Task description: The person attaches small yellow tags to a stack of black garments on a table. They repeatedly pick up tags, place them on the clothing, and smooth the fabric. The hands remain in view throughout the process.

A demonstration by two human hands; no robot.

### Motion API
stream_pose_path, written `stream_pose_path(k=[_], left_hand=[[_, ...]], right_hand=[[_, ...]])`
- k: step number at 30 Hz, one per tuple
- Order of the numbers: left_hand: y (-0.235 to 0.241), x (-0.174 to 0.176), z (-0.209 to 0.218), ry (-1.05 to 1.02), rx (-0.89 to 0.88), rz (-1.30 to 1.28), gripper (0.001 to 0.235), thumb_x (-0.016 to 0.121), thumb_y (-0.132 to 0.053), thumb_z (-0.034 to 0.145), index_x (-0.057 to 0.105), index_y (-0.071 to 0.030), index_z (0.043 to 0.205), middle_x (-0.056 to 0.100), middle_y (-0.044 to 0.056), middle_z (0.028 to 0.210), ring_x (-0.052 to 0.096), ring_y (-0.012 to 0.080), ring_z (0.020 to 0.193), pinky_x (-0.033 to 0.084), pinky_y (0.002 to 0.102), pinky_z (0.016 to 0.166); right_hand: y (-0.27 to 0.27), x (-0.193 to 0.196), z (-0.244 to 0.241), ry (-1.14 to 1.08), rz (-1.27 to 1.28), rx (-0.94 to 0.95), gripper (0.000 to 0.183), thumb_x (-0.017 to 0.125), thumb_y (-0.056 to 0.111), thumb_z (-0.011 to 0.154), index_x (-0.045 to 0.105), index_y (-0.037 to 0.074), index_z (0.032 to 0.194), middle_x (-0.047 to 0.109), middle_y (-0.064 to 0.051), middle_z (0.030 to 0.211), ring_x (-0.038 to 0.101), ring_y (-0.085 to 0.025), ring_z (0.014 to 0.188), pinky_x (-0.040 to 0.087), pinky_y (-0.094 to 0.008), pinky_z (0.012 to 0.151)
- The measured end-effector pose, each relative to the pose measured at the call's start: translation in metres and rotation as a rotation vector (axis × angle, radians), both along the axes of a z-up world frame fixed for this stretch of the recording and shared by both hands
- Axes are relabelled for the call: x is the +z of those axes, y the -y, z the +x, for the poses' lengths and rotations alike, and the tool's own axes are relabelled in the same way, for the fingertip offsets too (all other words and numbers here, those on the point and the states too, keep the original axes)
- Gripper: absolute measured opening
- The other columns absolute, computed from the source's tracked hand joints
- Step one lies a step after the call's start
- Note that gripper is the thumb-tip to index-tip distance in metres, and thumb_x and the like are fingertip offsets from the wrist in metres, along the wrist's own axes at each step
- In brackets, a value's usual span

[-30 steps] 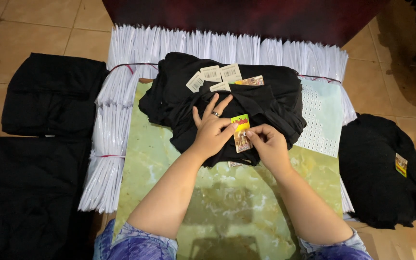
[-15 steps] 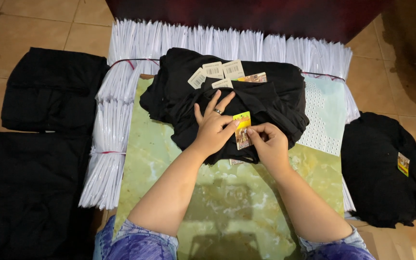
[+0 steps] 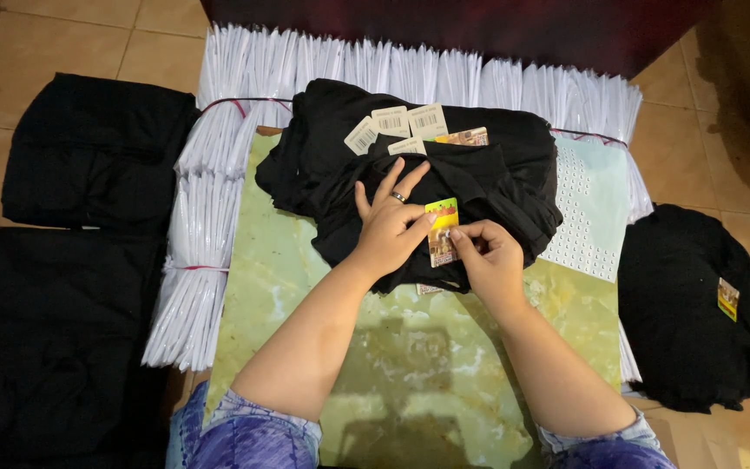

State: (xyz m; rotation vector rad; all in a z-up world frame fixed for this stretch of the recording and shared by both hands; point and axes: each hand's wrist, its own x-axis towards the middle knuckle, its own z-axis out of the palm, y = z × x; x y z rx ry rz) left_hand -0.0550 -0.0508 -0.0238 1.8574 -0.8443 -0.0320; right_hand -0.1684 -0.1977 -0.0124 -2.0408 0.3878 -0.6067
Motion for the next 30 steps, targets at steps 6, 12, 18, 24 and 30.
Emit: stream_pose_path(k=[6, 12, 18, 24, 30], left_hand=[[0.003, -0.007, 0.001, 0.038, 0.031, -0.006, 0.029, 0.062, -0.027, 0.096, 0.069, -0.015, 0.071, 0.039, -0.006, 0.16, 0.017, 0.0226, 0.155, -0.014, 0.064, 0.112], [-0.001, 0.002, 0.001, -0.007, -0.008, 0.012, 0.029, 0.061, -0.026, 0.096, 0.068, -0.013, 0.071, 0.037, -0.005, 0.161, 0.016, 0.0247, 0.155, -0.012, 0.07, 0.11], [-0.001, -0.004, 0.002, 0.028, -0.008, 0.047, 0.025, 0.062, -0.027, 0.095, 0.07, -0.013, 0.076, 0.036, -0.005, 0.161, 0.016, 0.024, 0.155, -0.011, 0.071, 0.11], [0.001, -0.011, 0.004, 0.034, -0.009, 0.035, 0.026, 0.062, -0.028, 0.096, 0.07, -0.015, 0.075, 0.037, -0.006, 0.161, 0.015, 0.0229, 0.155, -0.013, 0.068, 0.11], [-0.001, -0.003, 0.002, 0.012, -0.009, 0.023, 0.027, 0.061, -0.027, 0.096, 0.068, -0.014, 0.074, 0.037, -0.006, 0.161, 0.016, 0.023, 0.155, -0.011, 0.068, 0.111]], right_hand=[[-0.003, 0.001, 0.001, -0.015, -0.026, -0.004, 0.008, 0.079, 0.013, 0.092, 0.08, 0.005, 0.094, 0.065, -0.008, 0.079, 0.058, -0.013, 0.07, 0.047, -0.03, 0.064], [-0.004, 0.003, 0.002, 0.01, -0.104, 0.001, 0.006, 0.08, 0.011, 0.091, 0.081, 0.006, 0.094, 0.068, -0.01, 0.078, 0.062, -0.018, 0.071, 0.047, -0.032, 0.063], [-0.01, 0.01, 0.004, -0.017, -0.179, -0.008, 0.009, 0.083, 0.014, 0.088, 0.08, 0.007, 0.094, 0.069, -0.01, 0.078, 0.062, -0.022, 0.071, 0.049, -0.036, 0.065], [0.007, 0.004, 0.005, -0.064, 0.189, 0.008, 0.043, 0.084, 0.008, 0.084, 0.047, 0.008, 0.106, 0.071, -0.005, 0.089, 0.046, -0.007, 0.065, 0.035, -0.02, 0.06], [0.024, 0.007, 0.009, -0.108, 0.442, 0.151, 0.034, 0.073, 0.009, 0.093, 0.051, 0.006, 0.118, 0.076, -0.003, 0.098, 0.06, -0.002, 0.079, 0.048, -0.016, 0.073]])
